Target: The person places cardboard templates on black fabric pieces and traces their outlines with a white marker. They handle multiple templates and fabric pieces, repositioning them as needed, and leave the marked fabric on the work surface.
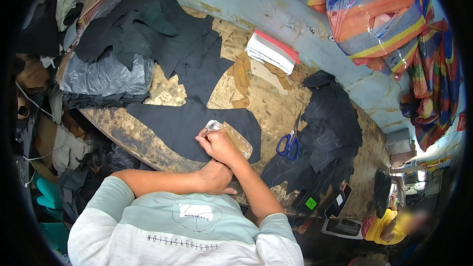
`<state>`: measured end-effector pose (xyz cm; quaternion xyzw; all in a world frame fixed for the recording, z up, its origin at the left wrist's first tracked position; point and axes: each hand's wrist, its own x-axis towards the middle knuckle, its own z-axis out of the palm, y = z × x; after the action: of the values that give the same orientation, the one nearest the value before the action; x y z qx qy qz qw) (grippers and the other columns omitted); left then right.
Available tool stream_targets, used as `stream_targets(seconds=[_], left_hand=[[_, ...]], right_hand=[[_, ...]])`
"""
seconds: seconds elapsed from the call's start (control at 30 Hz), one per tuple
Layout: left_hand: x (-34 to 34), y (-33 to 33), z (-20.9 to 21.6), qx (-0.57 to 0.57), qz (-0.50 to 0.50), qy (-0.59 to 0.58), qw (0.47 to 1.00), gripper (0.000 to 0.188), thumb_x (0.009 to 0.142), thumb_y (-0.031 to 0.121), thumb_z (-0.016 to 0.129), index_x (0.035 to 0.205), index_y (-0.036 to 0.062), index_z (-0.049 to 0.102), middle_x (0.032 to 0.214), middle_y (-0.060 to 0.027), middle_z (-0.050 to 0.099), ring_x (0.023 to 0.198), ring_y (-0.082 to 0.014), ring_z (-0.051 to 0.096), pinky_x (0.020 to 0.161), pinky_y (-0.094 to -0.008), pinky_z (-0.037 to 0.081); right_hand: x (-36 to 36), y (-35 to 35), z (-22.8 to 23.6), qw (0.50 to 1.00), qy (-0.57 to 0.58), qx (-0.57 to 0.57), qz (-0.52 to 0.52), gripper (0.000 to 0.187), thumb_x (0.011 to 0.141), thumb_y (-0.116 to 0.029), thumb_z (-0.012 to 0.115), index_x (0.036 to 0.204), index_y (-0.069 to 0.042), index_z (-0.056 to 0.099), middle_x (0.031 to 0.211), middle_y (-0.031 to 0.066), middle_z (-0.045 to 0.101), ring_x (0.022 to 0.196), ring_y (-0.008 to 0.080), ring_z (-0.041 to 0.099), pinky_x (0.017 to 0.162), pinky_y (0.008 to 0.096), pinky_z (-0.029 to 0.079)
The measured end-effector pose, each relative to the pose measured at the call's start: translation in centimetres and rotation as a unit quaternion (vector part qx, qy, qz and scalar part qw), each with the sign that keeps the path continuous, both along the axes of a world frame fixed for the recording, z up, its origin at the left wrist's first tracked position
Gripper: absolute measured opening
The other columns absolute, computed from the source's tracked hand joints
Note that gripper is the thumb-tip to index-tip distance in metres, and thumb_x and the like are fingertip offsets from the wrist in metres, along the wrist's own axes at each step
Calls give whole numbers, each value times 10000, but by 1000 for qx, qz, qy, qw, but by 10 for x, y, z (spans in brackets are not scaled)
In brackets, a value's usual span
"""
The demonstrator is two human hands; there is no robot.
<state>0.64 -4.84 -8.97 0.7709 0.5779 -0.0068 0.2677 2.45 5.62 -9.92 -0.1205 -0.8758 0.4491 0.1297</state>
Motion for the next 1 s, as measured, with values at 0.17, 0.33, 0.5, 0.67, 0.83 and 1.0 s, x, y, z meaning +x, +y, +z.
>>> stream_targets(seconds=[0.17,0.33,0.5,0.67,0.83,1.0], left_hand=[[-3,-1,1,35,46,-9,998,822,818,584,567,1170,-156,514,1210,-288,530,1198,-408,455,978,-536,381],[-6,6,5,5,51,-22,998,788,793,564,612,1140,-141,542,1206,-274,536,1179,-405,473,956,-565,417],[-7,10,9,-27,39,-31,998,777,777,564,630,1084,-147,567,1190,-271,545,1138,-396,505,920,-548,454],[-8,7,9,71,68,-12,995,822,769,573,635,1106,-170,539,1197,-284,528,1133,-369,505,873,-488,493],[-12,14,6,40,56,-3,998,833,770,580,632,1149,-153,524,1215,-247,526,1155,-337,486,867,-408,509],[-16,16,5,71,58,-10,996,762,768,551,649,1107,-126,573,1136,-221,584,1133,-323,499,852,-364,508]], right_hand=[[-17,9,-2,990,22,3,-138,195,808,-94,678,702,61,621,607,141,627,504,182,605,491,289,457],[-22,14,-11,971,64,23,-228,146,820,-72,657,755,58,636,612,163,626,524,197,628,512,295,466],[-19,18,-14,961,98,76,-246,173,827,-67,645,724,71,632,666,174,639,563,271,649,528,315,475],[-2,27,-7,959,58,92,-261,175,832,-63,635,725,75,629,665,174,637,569,269,651,528,330,478],[2,28,-8,958,68,48,-275,137,824,-37,627,722,54,615,677,204,626,601,344,629,541,365,482],[-1,28,-13,949,114,70,-285,126,828,-42,622,736,45,612,696,207,628,610,352,629,553,368,487]])
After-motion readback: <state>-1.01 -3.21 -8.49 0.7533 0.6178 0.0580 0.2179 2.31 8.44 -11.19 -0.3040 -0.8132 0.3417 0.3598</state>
